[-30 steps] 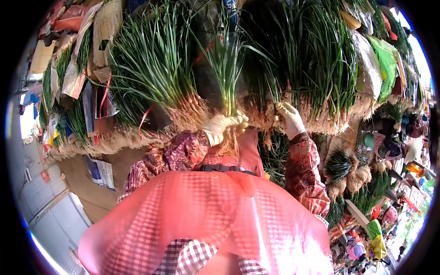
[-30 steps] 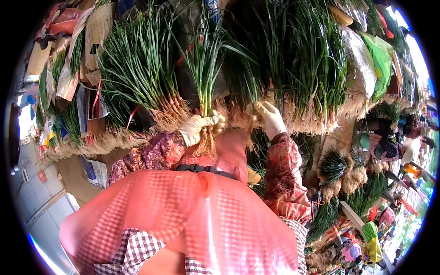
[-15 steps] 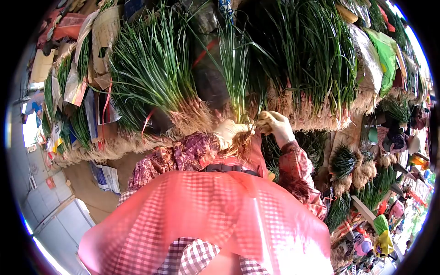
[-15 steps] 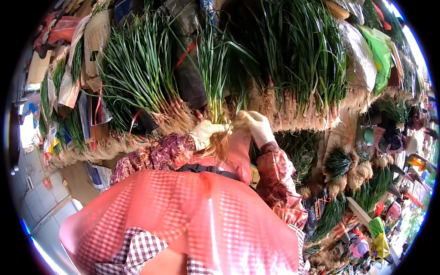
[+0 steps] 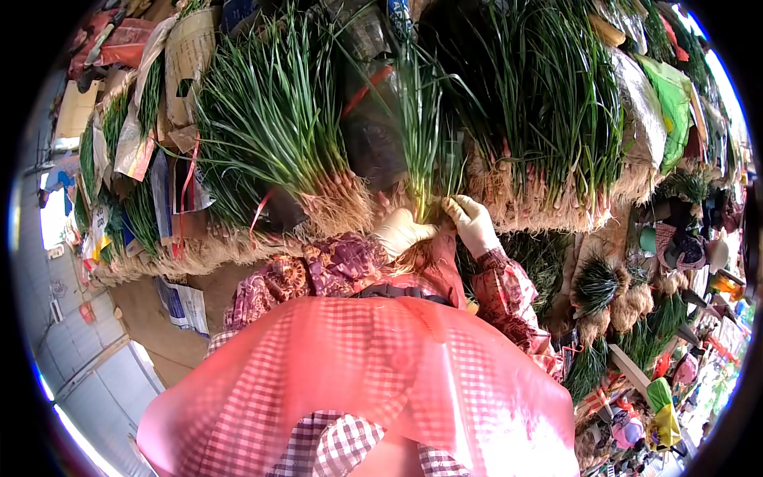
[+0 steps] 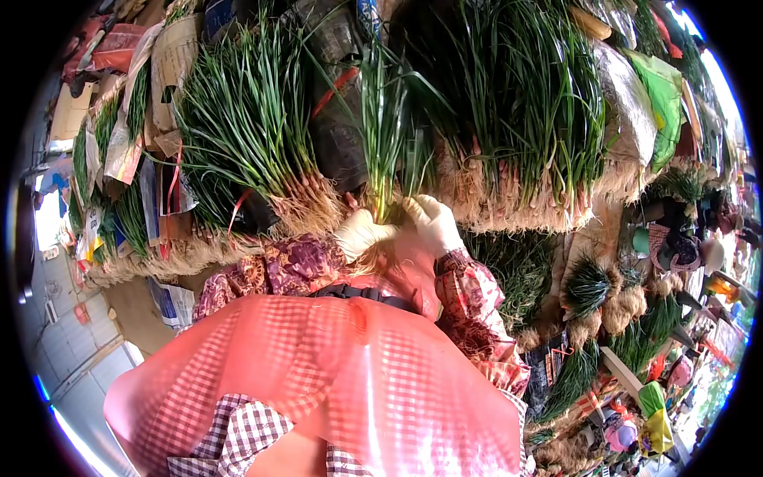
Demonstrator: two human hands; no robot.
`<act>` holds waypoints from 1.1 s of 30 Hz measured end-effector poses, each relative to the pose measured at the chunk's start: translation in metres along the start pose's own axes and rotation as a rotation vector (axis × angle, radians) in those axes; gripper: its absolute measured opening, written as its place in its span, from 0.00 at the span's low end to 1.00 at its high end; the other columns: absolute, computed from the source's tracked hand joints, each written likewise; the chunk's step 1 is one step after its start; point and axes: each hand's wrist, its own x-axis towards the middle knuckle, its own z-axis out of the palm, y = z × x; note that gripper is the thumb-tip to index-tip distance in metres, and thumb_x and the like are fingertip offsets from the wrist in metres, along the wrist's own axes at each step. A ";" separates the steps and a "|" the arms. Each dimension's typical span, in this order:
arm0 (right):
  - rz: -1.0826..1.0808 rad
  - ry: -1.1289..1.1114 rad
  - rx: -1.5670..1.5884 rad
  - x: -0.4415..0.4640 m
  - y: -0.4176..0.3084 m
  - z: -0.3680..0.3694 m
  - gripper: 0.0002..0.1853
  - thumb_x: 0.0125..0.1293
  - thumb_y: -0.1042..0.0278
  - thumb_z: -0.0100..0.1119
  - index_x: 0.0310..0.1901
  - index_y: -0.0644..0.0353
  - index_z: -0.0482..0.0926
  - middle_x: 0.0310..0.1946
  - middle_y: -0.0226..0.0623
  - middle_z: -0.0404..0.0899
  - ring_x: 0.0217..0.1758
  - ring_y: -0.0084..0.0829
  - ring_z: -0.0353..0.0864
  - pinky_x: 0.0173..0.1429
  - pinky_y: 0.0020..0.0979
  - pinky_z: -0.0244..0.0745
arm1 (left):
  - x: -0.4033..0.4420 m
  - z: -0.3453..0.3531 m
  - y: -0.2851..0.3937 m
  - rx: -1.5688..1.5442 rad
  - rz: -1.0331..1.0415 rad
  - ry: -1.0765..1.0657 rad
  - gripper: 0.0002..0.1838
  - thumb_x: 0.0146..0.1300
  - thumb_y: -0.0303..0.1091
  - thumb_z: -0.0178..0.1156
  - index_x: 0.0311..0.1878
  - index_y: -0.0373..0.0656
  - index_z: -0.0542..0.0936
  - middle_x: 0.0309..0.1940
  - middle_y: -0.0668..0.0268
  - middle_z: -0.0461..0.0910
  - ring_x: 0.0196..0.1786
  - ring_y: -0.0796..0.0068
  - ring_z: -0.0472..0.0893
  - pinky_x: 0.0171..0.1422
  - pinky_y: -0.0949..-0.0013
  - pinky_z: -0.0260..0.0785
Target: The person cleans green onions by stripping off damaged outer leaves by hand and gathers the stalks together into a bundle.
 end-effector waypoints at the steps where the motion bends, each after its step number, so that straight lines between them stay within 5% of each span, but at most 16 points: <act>1: -0.084 -0.021 -0.256 0.000 -0.003 -0.006 0.16 0.66 0.61 0.59 0.47 0.66 0.79 0.37 0.44 0.82 0.37 0.31 0.81 0.44 0.32 0.75 | 0.003 -0.001 -0.006 -0.023 0.014 0.003 0.16 0.59 0.21 0.62 0.53 0.37 0.79 0.45 0.67 0.81 0.46 0.78 0.78 0.52 0.74 0.70; 2: -0.199 -0.057 -0.481 0.000 -0.007 -0.015 0.14 0.66 0.61 0.57 0.45 0.64 0.79 0.36 0.50 0.81 0.38 0.34 0.82 0.43 0.34 0.75 | 0.008 -0.002 -0.014 -0.045 0.028 0.007 0.16 0.59 0.21 0.62 0.52 0.37 0.79 0.45 0.67 0.81 0.46 0.78 0.78 0.52 0.74 0.70; 9: 0.057 -0.160 -0.070 -0.025 -0.005 -0.034 0.17 0.67 0.59 0.57 0.46 0.68 0.79 0.36 0.44 0.83 0.38 0.32 0.81 0.44 0.32 0.76 | -0.020 0.001 0.037 -0.437 -0.153 -0.065 0.15 0.58 0.22 0.62 0.50 0.36 0.78 0.38 0.65 0.82 0.41 0.74 0.81 0.48 0.73 0.73; 13: 0.261 -0.189 0.261 -0.043 0.004 -0.057 0.18 0.70 0.59 0.53 0.52 0.67 0.75 0.37 0.38 0.83 0.30 0.19 0.80 0.28 0.22 0.75 | -0.028 -0.022 0.029 -0.456 -0.185 -0.063 0.14 0.60 0.27 0.62 0.49 0.35 0.78 0.35 0.63 0.82 0.37 0.75 0.82 0.45 0.72 0.75; 15: 0.308 -0.298 0.096 -0.042 0.008 -0.044 0.20 0.70 0.59 0.54 0.53 0.68 0.74 0.40 0.37 0.83 0.33 0.21 0.80 0.37 0.24 0.78 | -0.029 -0.021 0.031 -0.489 -0.251 -0.077 0.13 0.62 0.29 0.62 0.49 0.36 0.79 0.35 0.63 0.82 0.38 0.77 0.82 0.46 0.72 0.76; 17: 0.276 -0.118 0.266 -0.028 0.039 -0.009 0.17 0.69 0.60 0.56 0.51 0.66 0.77 0.40 0.35 0.83 0.35 0.21 0.80 0.42 0.24 0.76 | -0.028 -0.010 0.038 -0.509 -0.204 -0.075 0.12 0.63 0.30 0.61 0.47 0.36 0.80 0.37 0.64 0.83 0.38 0.77 0.82 0.47 0.73 0.75; 20: 0.205 -0.049 0.686 -0.024 -0.003 0.013 0.13 0.67 0.63 0.58 0.47 0.63 0.79 0.38 0.32 0.83 0.33 0.18 0.77 0.37 0.21 0.72 | -0.032 -0.001 0.062 -0.135 -0.415 0.054 0.12 0.64 0.31 0.59 0.48 0.36 0.81 0.42 0.63 0.83 0.40 0.76 0.82 0.49 0.76 0.73; 23: 0.296 0.043 0.611 -0.048 0.003 -0.032 0.12 0.67 0.64 0.58 0.46 0.64 0.79 0.34 0.29 0.82 0.31 0.17 0.77 0.33 0.20 0.71 | -0.030 -0.013 0.040 -0.465 -0.126 -0.084 0.09 0.65 0.32 0.58 0.46 0.39 0.80 0.45 0.60 0.83 0.41 0.73 0.82 0.43 0.71 0.75; 24: 0.387 -0.034 0.441 -0.060 0.018 -0.056 0.12 0.67 0.64 0.58 0.46 0.63 0.79 0.35 0.31 0.82 0.31 0.20 0.78 0.35 0.22 0.73 | -0.036 -0.019 0.050 -0.483 -0.110 -0.110 0.10 0.66 0.31 0.57 0.47 0.39 0.79 0.45 0.59 0.82 0.42 0.71 0.82 0.43 0.69 0.76; 28: 0.346 -0.807 -1.260 -0.093 0.076 -0.098 0.15 0.66 0.56 0.56 0.41 0.61 0.81 0.33 0.42 0.82 0.34 0.35 0.83 0.44 0.32 0.79 | -0.064 -0.039 0.080 -0.606 -0.014 -0.128 0.08 0.67 0.29 0.55 0.47 0.41 0.76 0.44 0.59 0.81 0.40 0.69 0.81 0.43 0.65 0.78; 29: 0.466 -0.695 -1.280 -0.098 0.082 -0.100 0.17 0.65 0.53 0.56 0.38 0.61 0.81 0.33 0.45 0.81 0.36 0.39 0.83 0.47 0.34 0.79 | -0.066 -0.040 0.081 -0.667 0.074 -0.188 0.07 0.66 0.29 0.55 0.46 0.41 0.75 0.42 0.60 0.80 0.39 0.69 0.80 0.43 0.66 0.78; 31: 0.150 -0.470 -1.300 -0.047 0.115 -0.080 0.21 0.62 0.46 0.57 0.33 0.60 0.81 0.35 0.45 0.82 0.35 0.40 0.83 0.40 0.37 0.79 | -0.064 -0.036 0.083 -0.728 0.068 -0.162 0.06 0.65 0.27 0.58 0.44 0.42 0.74 0.38 0.62 0.79 0.39 0.71 0.80 0.42 0.67 0.77; 32: 0.189 -0.073 -0.796 -0.030 0.088 -0.072 0.19 0.64 0.47 0.55 0.34 0.57 0.81 0.33 0.45 0.81 0.34 0.40 0.82 0.35 0.39 0.78 | -0.058 -0.034 0.079 -0.738 0.052 -0.154 0.06 0.64 0.27 0.58 0.44 0.42 0.74 0.37 0.63 0.79 0.39 0.71 0.80 0.42 0.67 0.77; 33: -0.042 0.123 -0.762 -0.001 0.077 -0.056 0.18 0.64 0.48 0.55 0.37 0.56 0.80 0.31 0.45 0.81 0.33 0.41 0.82 0.36 0.40 0.77 | -0.050 -0.030 0.073 -0.742 0.040 -0.147 0.07 0.64 0.27 0.59 0.43 0.43 0.74 0.37 0.63 0.79 0.38 0.71 0.80 0.41 0.67 0.77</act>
